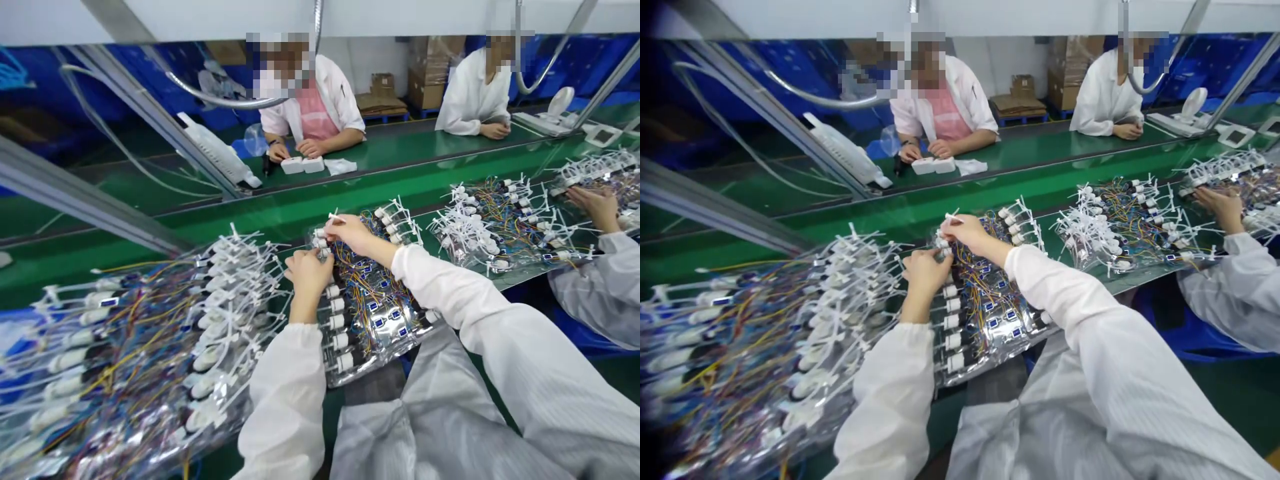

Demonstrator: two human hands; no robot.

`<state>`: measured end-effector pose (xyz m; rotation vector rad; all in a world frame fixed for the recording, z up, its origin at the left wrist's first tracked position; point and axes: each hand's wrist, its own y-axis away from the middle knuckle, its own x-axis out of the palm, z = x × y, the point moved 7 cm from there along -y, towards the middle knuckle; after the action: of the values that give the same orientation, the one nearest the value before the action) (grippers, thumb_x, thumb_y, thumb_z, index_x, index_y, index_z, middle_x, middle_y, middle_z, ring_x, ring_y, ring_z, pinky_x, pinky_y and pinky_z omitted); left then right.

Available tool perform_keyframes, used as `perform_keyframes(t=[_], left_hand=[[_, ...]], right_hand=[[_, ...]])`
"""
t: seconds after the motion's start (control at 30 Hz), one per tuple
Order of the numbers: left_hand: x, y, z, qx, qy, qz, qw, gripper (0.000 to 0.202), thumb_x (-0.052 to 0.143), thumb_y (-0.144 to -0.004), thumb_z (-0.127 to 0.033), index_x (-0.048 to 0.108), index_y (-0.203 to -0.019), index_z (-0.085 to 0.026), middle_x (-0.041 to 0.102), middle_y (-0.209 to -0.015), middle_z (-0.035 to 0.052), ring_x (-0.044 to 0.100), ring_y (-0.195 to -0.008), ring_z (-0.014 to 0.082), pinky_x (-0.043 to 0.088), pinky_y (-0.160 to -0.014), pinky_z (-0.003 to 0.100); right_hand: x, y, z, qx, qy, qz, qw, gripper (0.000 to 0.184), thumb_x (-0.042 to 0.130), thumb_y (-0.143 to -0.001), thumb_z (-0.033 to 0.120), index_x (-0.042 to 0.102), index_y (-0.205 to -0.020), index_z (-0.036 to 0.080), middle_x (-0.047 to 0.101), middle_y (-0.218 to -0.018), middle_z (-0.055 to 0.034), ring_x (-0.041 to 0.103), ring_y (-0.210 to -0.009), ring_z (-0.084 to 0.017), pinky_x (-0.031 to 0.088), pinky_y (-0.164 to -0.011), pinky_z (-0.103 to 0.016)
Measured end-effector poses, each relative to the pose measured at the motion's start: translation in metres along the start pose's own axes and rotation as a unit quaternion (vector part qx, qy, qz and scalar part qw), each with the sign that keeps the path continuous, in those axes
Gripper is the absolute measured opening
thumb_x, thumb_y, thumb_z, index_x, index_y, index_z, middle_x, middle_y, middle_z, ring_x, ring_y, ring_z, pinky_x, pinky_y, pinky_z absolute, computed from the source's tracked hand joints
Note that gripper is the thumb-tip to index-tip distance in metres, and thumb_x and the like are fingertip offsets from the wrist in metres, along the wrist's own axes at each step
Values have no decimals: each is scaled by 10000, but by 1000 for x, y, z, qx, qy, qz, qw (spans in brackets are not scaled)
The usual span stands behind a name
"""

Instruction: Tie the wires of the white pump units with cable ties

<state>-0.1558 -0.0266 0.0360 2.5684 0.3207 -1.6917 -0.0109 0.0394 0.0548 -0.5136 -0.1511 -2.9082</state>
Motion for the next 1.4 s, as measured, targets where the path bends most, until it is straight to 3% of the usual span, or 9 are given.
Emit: perform_keyframes(t=[0.13, 0.27, 0.4, 0.5, 0.67, 0.87, 1.1, 1.23, 1.4], left_hand=[[5, -5, -1, 51, 64, -14, 997, 561, 644, -955, -505, 786, -1381, -168, 689, -1530, 237, 558, -1463, 502, 441, -1230, 699], [10, -23, -5, 114, 62, -11, 991, 468, 650, -948, -438, 810, -1316, -198, 810, -1310, 197, 715, -1292, 438, 508, -1186, 627], [13, -37, -9, 105, 156, -2, 982, 541, 740, -878, -408, 768, -1366, -175, 849, -1235, 151, 806, -1100, 309, 609, -1094, 448], [20, -37, -10, 77, 187, 27, 979, 574, 791, -845, -451, 785, -1340, -161, 873, -1143, 125, 823, -1016, 287, 633, -1014, 400], [17, -27, -6, 105, 129, -50, 985, 517, 729, -902, -503, 835, -1289, -177, 865, -1178, 144, 814, -1033, 331, 620, -1048, 454], [17, -28, 1, 137, 106, -85, 981, 528, 695, -886, -520, 838, -1236, -152, 834, -1184, 158, 796, -1072, 355, 618, -1080, 494], [22, -30, 8, 52, 162, -40, 985, 432, 762, -825, -531, 809, -1111, -210, 840, -1002, 35, 807, -989, 340, 635, -994, 454], [17, -27, -1, 73, 115, -50, 989, 403, 711, -846, -522, 806, -1050, -188, 843, -1033, 93, 794, -977, 329, 627, -1013, 466], [18, -28, -1, 81, 127, -49, 987, 467, 697, -857, -549, 819, -1103, -171, 856, -1115, 149, 807, -1006, 327, 625, -1035, 448]], right_hand=[[-11, -13, -28, -30, 14, -24, 999, 197, 839, -834, 214, 663, -815, 127, 665, -655, 77, 651, -677, -63, 566, -717, -218], [-19, -18, -33, -55, 22, -25, 998, 508, 667, -967, 541, 642, -748, 83, 705, -690, 30, 696, -734, -56, 539, -762, -339], [-27, -20, -31, -57, 15, -26, 998, 215, 893, -803, 258, 733, -851, 123, 756, -764, 57, 719, -796, -99, 595, -813, -280], [-33, -20, -29, -58, 5, -19, 998, 202, 901, -780, 137, 732, -890, 152, 777, -820, 48, 730, -828, -109, 590, -831, -243], [-35, -15, -19, -100, 127, -4, 987, 141, 859, -856, 147, 722, -856, 179, 776, -852, 36, 706, -833, -114, 525, -828, -212], [-26, -11, -17, -159, 318, 22, 934, 141, 818, -866, 108, 729, -864, 218, 743, -812, 65, 674, -864, -140, 445, -815, -203], [-24, -17, -24, -169, 314, 23, 934, 153, 860, -848, 231, 709, -869, 222, 730, -773, 104, 697, -871, -158, 450, -816, -228], [-23, -18, -24, -165, 318, 25, 933, 281, 776, -857, 340, 597, -698, 193, 692, -680, 62, 730, -863, -152, 425, -791, -255], [-25, -19, -28, -160, 328, 29, 931, 158, 867, -824, 192, 712, -856, 201, 689, -730, 106, 630, -823, -129, 378, -790, -210]])
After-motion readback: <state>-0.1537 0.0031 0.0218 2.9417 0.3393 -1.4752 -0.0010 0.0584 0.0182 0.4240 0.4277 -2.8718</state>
